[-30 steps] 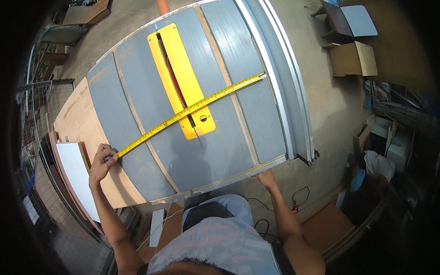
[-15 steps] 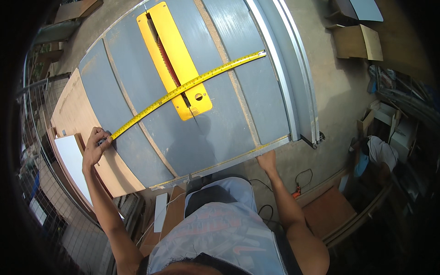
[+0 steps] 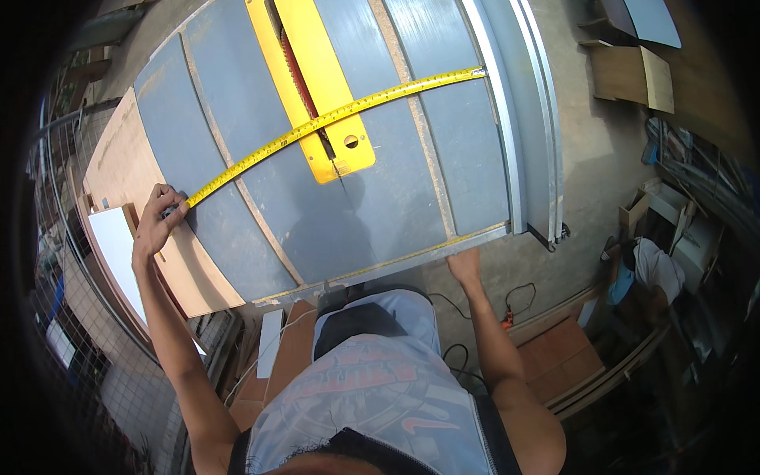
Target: The person measures a white board with a tape measure, then carries it to a table saw. They adjust the saw's fence, cut the board, and place the cut piece into a wooden cabinet frame.
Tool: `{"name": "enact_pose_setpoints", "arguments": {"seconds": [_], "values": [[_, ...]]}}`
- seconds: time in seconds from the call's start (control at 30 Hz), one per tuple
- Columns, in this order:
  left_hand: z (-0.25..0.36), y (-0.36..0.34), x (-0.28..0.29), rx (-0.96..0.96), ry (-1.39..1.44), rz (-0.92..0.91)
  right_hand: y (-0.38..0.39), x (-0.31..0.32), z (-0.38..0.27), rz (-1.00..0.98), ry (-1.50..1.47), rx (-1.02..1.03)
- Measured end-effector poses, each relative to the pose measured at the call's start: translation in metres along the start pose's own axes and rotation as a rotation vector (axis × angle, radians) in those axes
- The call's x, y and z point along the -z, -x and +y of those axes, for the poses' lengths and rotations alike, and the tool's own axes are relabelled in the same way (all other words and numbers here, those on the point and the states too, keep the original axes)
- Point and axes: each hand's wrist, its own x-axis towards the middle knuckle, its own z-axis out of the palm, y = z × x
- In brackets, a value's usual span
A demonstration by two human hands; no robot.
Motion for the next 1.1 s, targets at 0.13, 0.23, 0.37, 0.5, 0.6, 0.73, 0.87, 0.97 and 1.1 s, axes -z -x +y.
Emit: {"name": "enact_pose_setpoints", "arguments": {"seconds": [0.13, 0.23, 0.37, 0.5, 0.6, 0.73, 0.87, 0.97, 1.1], "values": [[-0.006, 0.0, 0.002, 0.005, 0.055, -0.021, 0.0, 0.0, -0.002, 0.017, 0.025, -0.008], [-0.008, 0.0, 0.0, -0.019, 0.049, -0.007, -0.001, 0.0, -0.002, 0.013, 0.02, -0.039], [0.001, 0.0, 0.001, 0.013, 0.024, -0.025, -0.001, 0.001, -0.002, 0.012, -0.007, -0.081], [-0.001, -0.001, 0.001, 0.004, -0.003, -0.022, 0.0, -0.001, -0.003, 0.03, -0.007, -0.082], [-0.005, 0.0, 0.0, -0.018, -0.008, -0.005, -0.001, 0.001, -0.007, -0.006, -0.028, -0.119], [-0.005, 0.001, -0.004, 0.001, -0.018, 0.02, -0.002, -0.002, 0.011, -0.019, 0.0, -0.092], [0.007, -0.001, -0.001, 0.067, -0.141, 0.023, -0.001, 0.0, 0.003, -0.02, 0.003, -0.073], [0.001, 0.001, -0.002, 0.056, -0.155, 0.041, -0.001, 0.005, -0.01, -0.023, -0.002, -0.082], [0.0, 0.001, -0.003, 0.054, -0.161, 0.057, 0.0, 0.004, -0.013, 0.018, -0.024, -0.072]]}}
